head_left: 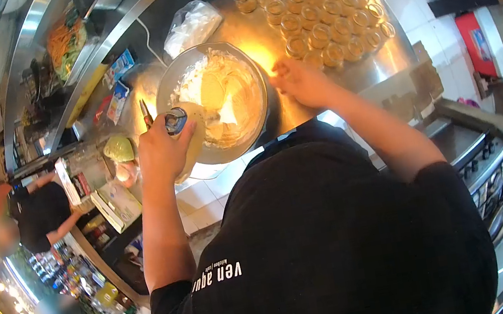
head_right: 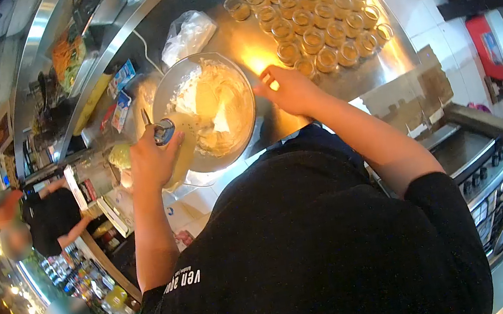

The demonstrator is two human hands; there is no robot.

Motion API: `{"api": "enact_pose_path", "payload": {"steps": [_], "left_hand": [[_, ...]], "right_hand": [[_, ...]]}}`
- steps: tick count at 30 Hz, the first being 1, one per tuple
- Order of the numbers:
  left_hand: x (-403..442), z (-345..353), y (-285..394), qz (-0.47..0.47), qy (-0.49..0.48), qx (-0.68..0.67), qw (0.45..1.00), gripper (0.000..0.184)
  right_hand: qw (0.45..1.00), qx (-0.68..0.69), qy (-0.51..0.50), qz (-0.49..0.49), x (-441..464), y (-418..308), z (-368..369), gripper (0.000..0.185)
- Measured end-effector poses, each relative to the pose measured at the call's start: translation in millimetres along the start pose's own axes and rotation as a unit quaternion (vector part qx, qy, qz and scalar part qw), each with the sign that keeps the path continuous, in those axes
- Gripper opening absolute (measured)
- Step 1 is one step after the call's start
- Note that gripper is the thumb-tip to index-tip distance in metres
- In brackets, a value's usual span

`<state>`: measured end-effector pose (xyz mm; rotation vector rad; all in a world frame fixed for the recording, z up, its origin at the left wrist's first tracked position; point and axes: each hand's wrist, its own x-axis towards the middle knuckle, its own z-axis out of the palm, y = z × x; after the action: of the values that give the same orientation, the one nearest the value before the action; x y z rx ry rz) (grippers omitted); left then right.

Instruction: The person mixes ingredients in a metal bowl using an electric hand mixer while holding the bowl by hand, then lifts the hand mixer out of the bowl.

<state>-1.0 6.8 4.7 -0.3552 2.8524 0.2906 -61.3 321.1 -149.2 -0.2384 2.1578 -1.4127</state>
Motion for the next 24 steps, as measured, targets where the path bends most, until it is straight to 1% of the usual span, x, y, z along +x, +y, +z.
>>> {"api": "enact_pose_path", "payload": {"steps": [2,3,4,5,6,7,9,10,12,13,15,16,19,20,21,22,23,24], "left_hand": [[-12.0,-4.9,14.8,-0.037,-0.001,-0.002,0.999,0.062],[-16.4,-5.6,19.3,-0.061,-0.005,-0.003,0.998,0.062],[-19.4,-3.0,19.1,-0.075,-0.003,-0.004,0.997,0.062],[-22.4,1.2,17.5,-0.075,0.006,-0.035,0.997,0.063],[-24.4,4.9,17.1,-0.074,0.016,-0.067,0.995,0.064],[-25.2,6.4,20.1,-0.086,0.018,-0.071,0.994,0.064],[-23.0,9.5,29.7,-0.111,0.024,-0.098,0.989,0.066],[-21.7,12.1,32.7,-0.119,0.027,-0.100,0.987,0.066],[-16.0,17.3,38.6,-0.126,0.044,-0.099,0.986,0.069],[-13.4,19.0,40.5,-0.132,0.051,-0.099,0.985,0.069],[-8.8,22.7,43.2,-0.128,0.063,-0.088,0.986,0.071],[-7.8,24.8,43.9,-0.134,0.069,-0.079,0.985,0.072],[-10.6,26.0,47.1,-0.148,0.064,-0.063,0.985,0.071],[-12.5,24.5,47.9,-0.149,0.064,-0.063,0.985,0.071],[-16.8,21.1,48.1,-0.150,0.044,-0.062,0.986,0.071],[-21.0,18.2,47.4,-0.151,0.024,-0.060,0.986,0.071],[-26.3,18.0,46.4,-0.151,0.026,-0.057,0.986,0.071],[-31.8,18.5,45.2,-0.141,0.028,-0.050,0.988,0.065]], "right_hand": [[0.995,0.092,0.029,0.033,45.7,6.3,7.4,0.038],[0.996,0.088,0.016,0.030,60.1,13.9,8.2,0.038],[0.991,0.129,-0.021,0.004,71.9,19.9,10.2,0.032],[0.984,0.170,-0.058,-0.020,78.6,27.2,14.4,0.027],[0.979,0.174,-0.105,0.019,80.3,33.1,15.6,0.016],[0.979,0.169,-0.117,0.018,75.1,43.0,19.0,0.016],[0.917,0.326,-0.199,0.119,50.2,58.6,25.0,0.016],[0.917,0.321,-0.206,0.118,35.5,49.1,25.4,0.016],[0.904,0.276,-0.265,0.192,17.1,30.7,22.8,0.014],[0.904,0.271,-0.272,0.188,23.8,29.1,21.7,0.014],[0.927,0.309,-0.141,0.161,44.8,24.8,18.6,0.015],[0.927,0.307,-0.147,0.158,54.9,22.3,16.9,0.015],[0.963,0.248,-0.093,0.043,80.6,17.8,12.6,0.016],[0.962,0.252,-0.097,0.038,81.7,19.2,12.9,0.017],[0.962,0.252,-0.097,0.039,81.6,23.3,12.5,0.017],[0.958,0.247,-0.138,0.052,80.1,27.4,12.5,0.017],[0.951,0.242,-0.179,0.065,77.5,31.7,14.7,0.017],[0.944,0.256,-0.193,0.071,71.0,41.9,22.5,0.019]]}}
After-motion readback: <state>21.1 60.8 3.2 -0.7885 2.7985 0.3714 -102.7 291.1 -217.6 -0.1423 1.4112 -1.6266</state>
